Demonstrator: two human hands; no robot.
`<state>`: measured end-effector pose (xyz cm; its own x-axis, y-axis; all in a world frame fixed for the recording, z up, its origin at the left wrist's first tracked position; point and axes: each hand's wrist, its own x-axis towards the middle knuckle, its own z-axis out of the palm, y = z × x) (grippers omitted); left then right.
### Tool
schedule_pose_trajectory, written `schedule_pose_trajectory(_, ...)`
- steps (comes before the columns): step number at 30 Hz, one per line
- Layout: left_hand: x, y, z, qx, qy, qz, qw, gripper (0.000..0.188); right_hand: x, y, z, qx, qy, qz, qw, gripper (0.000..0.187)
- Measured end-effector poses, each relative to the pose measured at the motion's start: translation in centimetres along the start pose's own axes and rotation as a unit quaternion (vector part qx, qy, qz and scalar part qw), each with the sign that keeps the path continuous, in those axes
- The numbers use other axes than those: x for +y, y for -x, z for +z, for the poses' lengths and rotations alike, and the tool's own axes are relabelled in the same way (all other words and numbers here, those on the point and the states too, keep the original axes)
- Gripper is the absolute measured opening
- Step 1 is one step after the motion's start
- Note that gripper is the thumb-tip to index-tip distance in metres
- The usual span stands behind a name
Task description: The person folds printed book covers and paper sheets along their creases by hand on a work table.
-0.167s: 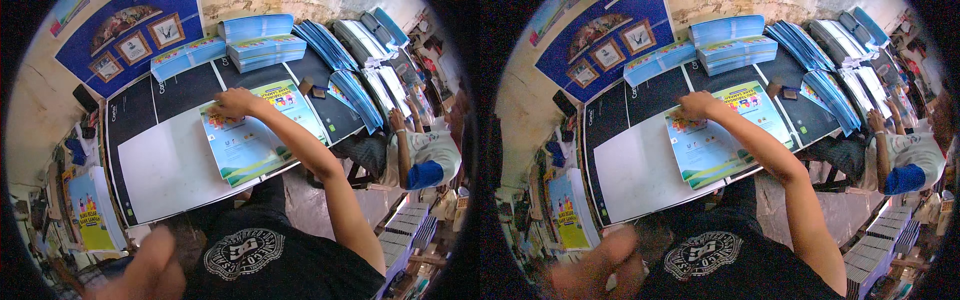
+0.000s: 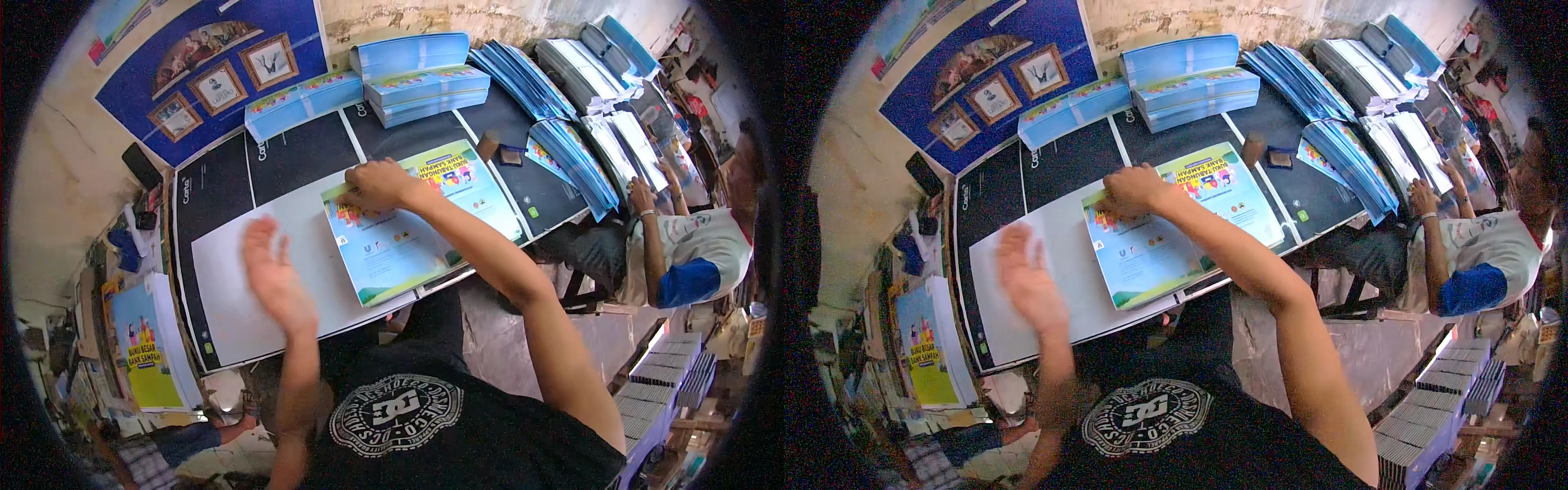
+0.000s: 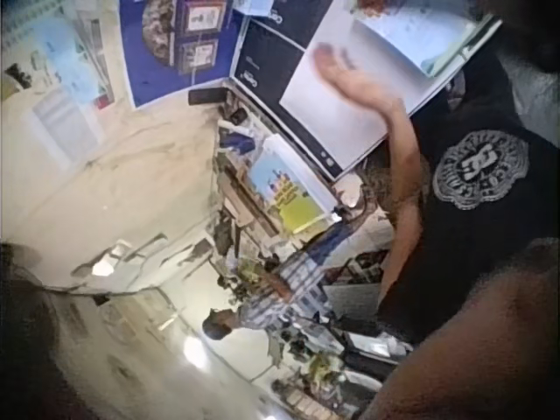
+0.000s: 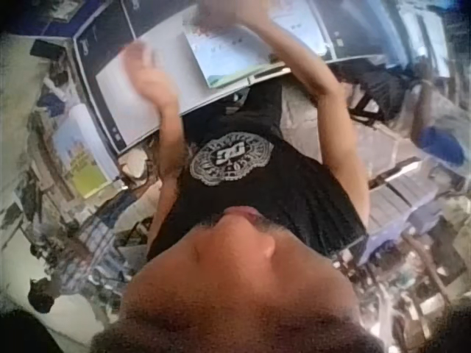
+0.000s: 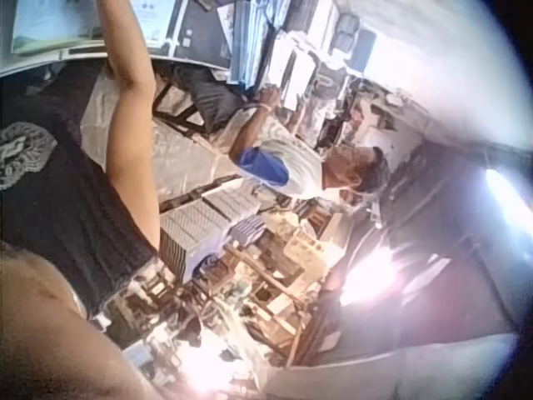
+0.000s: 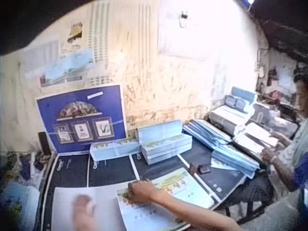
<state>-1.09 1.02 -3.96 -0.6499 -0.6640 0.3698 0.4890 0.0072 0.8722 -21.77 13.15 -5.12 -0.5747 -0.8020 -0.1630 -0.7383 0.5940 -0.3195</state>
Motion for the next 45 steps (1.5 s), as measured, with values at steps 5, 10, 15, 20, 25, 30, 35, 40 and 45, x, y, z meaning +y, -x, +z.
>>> schedule_pose_trajectory(5, -6.9, 5.4, 0.0, 0.025, -0.043, -0.192, 0.980, 0.057, 1.4, 1.4, 0.9, 0.060, -0.026, -0.058, 0.996, 0.062)
schedule_pose_trajectory(10, -8.7, 7.2, 0.1, -0.020, 0.051, -0.215, 0.975, 0.071, 5.3, 7.7, -1.6, 0.192, -0.154, -0.138, 0.960, 0.066)
schedule_pose_trajectory(15, -8.2, 6.3, 1.5, -0.095, 0.132, -0.184, 0.969, 0.080, 13.0, 17.6, -1.8, 0.271, -0.390, 0.049, 0.879, 0.064)
schedule_pose_trajectory(20, -7.4, 6.4, 3.5, -0.128, 0.131, -0.171, 0.968, 0.084, 15.8, 20.4, 3.2, 0.240, -0.542, 0.066, 0.803, 0.071)
schedule_pose_trajectory(25, -8.3, 6.5, 3.4, -0.120, 0.061, -0.186, 0.973, 0.088, 14.5, 20.0, 4.0, 0.241, -0.583, 0.043, 0.775, 0.082)
schedule_pose_trajectory(30, -7.4, 6.5, 3.7, -0.139, 0.109, -0.189, 0.966, 0.092, 14.0, 19.9, 3.3, 0.210, -0.706, 0.029, 0.675, 0.109)
schedule_pose_trajectory(35, -7.2, 5.6, 3.5, -0.128, 0.175, -0.186, 0.958, 0.087, 14.8, 19.6, 4.0, 0.234, -0.772, -0.046, 0.589, 0.110)
schedule_pose_trajectory(40, -10.8, 1.6, 0.6, 0.005, 0.059, -0.142, 0.988, 0.079, 15.6, 21.6, 7.7, 0.371, -0.700, 0.068, 0.606, 0.095)
schedule_pose_trajectory(45, -12.7, 3.9, 0.2, 0.003, 0.100, -0.194, 0.976, 0.075, 14.3, 22.4, 14.0, 0.445, -0.654, 0.152, 0.592, 0.077)
